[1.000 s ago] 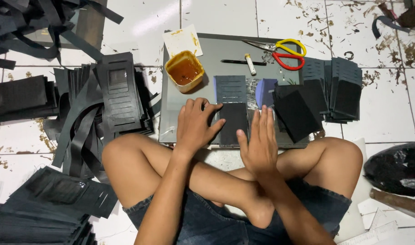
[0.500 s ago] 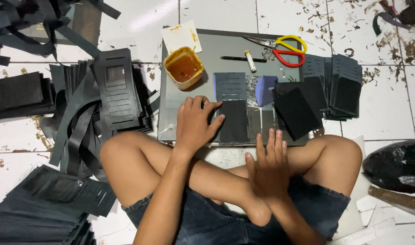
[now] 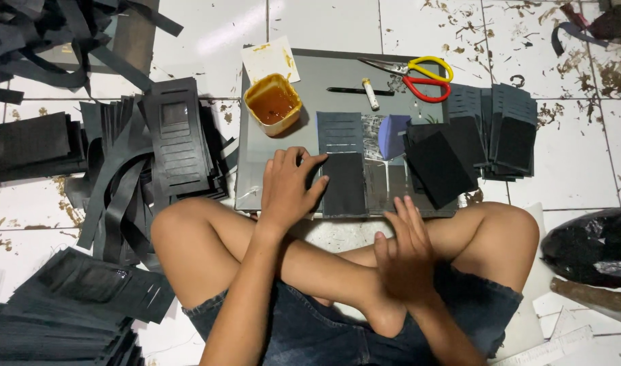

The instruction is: The person sits cross-legged on the floor with a board on their lap, dips a small applicator stick into a container of amber glue, spreads glue onto a plastic-framed panel, then lays a black fabric piece over it and presses it down flat with both hands, setting finished pieces aside with a stack of similar panels nearby.

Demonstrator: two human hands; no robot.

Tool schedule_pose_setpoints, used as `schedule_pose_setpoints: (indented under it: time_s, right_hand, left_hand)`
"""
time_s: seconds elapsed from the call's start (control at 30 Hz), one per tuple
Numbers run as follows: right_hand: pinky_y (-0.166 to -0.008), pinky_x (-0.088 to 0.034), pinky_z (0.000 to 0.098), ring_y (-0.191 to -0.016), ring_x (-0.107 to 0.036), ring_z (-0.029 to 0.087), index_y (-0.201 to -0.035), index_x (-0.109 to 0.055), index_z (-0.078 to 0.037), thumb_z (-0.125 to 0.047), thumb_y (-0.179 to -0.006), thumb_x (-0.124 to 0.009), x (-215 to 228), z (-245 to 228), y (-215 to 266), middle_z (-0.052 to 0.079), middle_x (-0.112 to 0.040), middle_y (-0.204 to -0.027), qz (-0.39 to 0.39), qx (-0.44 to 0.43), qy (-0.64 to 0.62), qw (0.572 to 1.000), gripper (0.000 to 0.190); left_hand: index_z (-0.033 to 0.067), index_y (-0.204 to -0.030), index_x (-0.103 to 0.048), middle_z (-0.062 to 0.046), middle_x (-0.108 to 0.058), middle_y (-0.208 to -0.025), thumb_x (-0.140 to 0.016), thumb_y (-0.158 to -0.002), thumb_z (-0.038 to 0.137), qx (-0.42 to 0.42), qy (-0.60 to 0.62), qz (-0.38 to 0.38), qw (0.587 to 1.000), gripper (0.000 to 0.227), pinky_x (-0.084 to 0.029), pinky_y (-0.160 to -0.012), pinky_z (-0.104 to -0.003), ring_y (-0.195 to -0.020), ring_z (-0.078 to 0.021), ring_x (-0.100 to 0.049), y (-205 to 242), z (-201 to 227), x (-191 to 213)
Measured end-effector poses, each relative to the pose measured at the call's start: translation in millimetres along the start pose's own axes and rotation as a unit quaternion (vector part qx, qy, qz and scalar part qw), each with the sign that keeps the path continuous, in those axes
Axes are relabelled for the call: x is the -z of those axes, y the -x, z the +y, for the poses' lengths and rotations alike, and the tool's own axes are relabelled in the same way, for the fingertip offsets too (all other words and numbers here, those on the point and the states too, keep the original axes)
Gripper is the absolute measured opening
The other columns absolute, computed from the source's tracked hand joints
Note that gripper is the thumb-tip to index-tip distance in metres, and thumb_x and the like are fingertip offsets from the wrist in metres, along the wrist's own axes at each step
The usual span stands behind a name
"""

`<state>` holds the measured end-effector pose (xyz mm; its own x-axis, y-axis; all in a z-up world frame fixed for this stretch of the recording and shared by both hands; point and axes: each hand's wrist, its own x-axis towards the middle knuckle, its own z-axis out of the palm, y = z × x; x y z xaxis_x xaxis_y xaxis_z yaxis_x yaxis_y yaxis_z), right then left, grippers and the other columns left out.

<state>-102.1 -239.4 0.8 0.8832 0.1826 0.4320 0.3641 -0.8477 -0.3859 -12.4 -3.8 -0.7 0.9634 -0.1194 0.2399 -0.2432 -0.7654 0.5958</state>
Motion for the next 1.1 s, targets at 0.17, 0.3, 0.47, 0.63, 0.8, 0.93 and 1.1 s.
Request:
schedule_pose_setpoints:
  time_s: [0.17, 0.3, 0.47, 0.63, 0.8, 0.93, 1.1]
  right_hand:
    - [-0.121, -0.035, 0.0491, -0.143, -0.049, 0.039, -0.13, -0.062, 0.001, -0.012, -0.082, -0.072, -22.4, 9.2, -26.1, 0.024, -0.06, -0.145, 0.007, 0.022, -0.072, 0.997, 0.05]
    - [-0.115, -0.042, 0.0458, -0.132, -0.059, 0.036, -0.128, -0.064, 0.002, -0.002, -0.083, -0.066, -22.4, 9.8, -24.7, 0.019, -0.067, -0.134, 0.067, -0.001, -0.103, 0.992, 0.045]
    - [-0.094, -0.053, 0.0312, -0.09, -0.072, 0.018, -0.109, -0.073, -0.009, -0.009, -0.085, -0.078, -25.7, 15.0, 1.9, -0.003, -0.078, -0.092, 0.164, -0.04, -0.077, 0.983, 0.024]
    - [-0.092, -0.049, 0.0447, -0.111, -0.064, 0.031, -0.126, -0.07, -0.01, -0.02, -0.08, -0.081, -33.4, -14.9, -0.6, 0.007, -0.068, -0.114, 0.031, 0.102, -0.009, 0.994, 0.048]
    - [-0.093, -0.049, 0.0467, -0.105, -0.061, 0.033, -0.134, -0.064, -0.011, -0.015, -0.087, -0.066, -59.5, -19.1, -25.4, 0.011, -0.059, -0.108, 0.026, 0.204, 0.062, 0.977, 0.047]
    - [-0.086, -0.052, 0.0413, -0.091, -0.064, 0.028, -0.126, -0.07, -0.008, -0.003, -0.088, -0.062, -54.2, -25.6, -40.8, 0.007, -0.059, -0.092, 0.076, 0.261, -0.004, 0.962, 0.039]
    - [-0.078, -0.057, 0.04, -0.085, -0.068, 0.028, -0.124, -0.072, -0.002, 0.007, -0.08, -0.068, -17.4, -40.8, -30.6, 0.009, -0.066, -0.092, 0.149, 0.152, -0.15, 0.966, 0.045]
  left_hand:
    - [0.0234, -0.125, -0.071, -0.005, -0.055, -0.109, -0.075, -0.089, 0.034, 0.01, -0.011, -0.025, 1.0, 0.038, -0.039, -0.091, -0.041, -0.106, -0.0285, -0.052, 1.7, -0.4, 2.7]
    - [0.0187, -0.126, -0.069, -0.007, -0.057, -0.113, -0.074, -0.09, 0.025, 0.03, 0.001, -0.014, 0.999, 0.038, -0.04, -0.09, -0.04, -0.11, -0.0295, -0.053, 11.2, 0.2, 8.7]
    - [0.0185, -0.133, -0.065, -0.01, -0.059, -0.116, -0.075, -0.089, 0.021, 0.037, 0.028, -0.009, 0.999, 0.045, -0.041, -0.093, -0.041, -0.113, -0.0313, -0.054, 21.3, 0.8, 16.3]
    - [0.0167, -0.13, -0.064, -0.008, -0.067, -0.111, -0.071, -0.092, 0.009, 0.031, 0.121, 0.101, 0.987, 0.04, -0.048, -0.092, -0.042, -0.107, -0.0302, -0.063, 26.0, 4.7, 14.5]
    - [0.01, -0.123, -0.068, -0.015, -0.069, -0.099, -0.064, -0.092, 0.001, 0.075, 0.216, 0.204, 0.952, 0.032, -0.053, -0.086, -0.046, -0.096, -0.0366, -0.068, 37.4, 7.0, 14.5]
    - [0.0093, -0.115, -0.073, -0.012, -0.071, -0.088, -0.064, -0.091, 0.003, 0.14, 0.268, 0.265, 0.915, 0.026, -0.055, -0.079, -0.04, -0.083, -0.0252, -0.068, 48.4, 13.1, 17.9]
    - [0.012, -0.104, -0.08, -0.013, -0.078, -0.093, -0.066, -0.093, 0.008, 0.224, 0.299, 0.19, 0.908, 0.018, -0.055, -0.089, -0.04, -0.094, -0.0255, -0.072, 66.2, 29.6, 13.7]
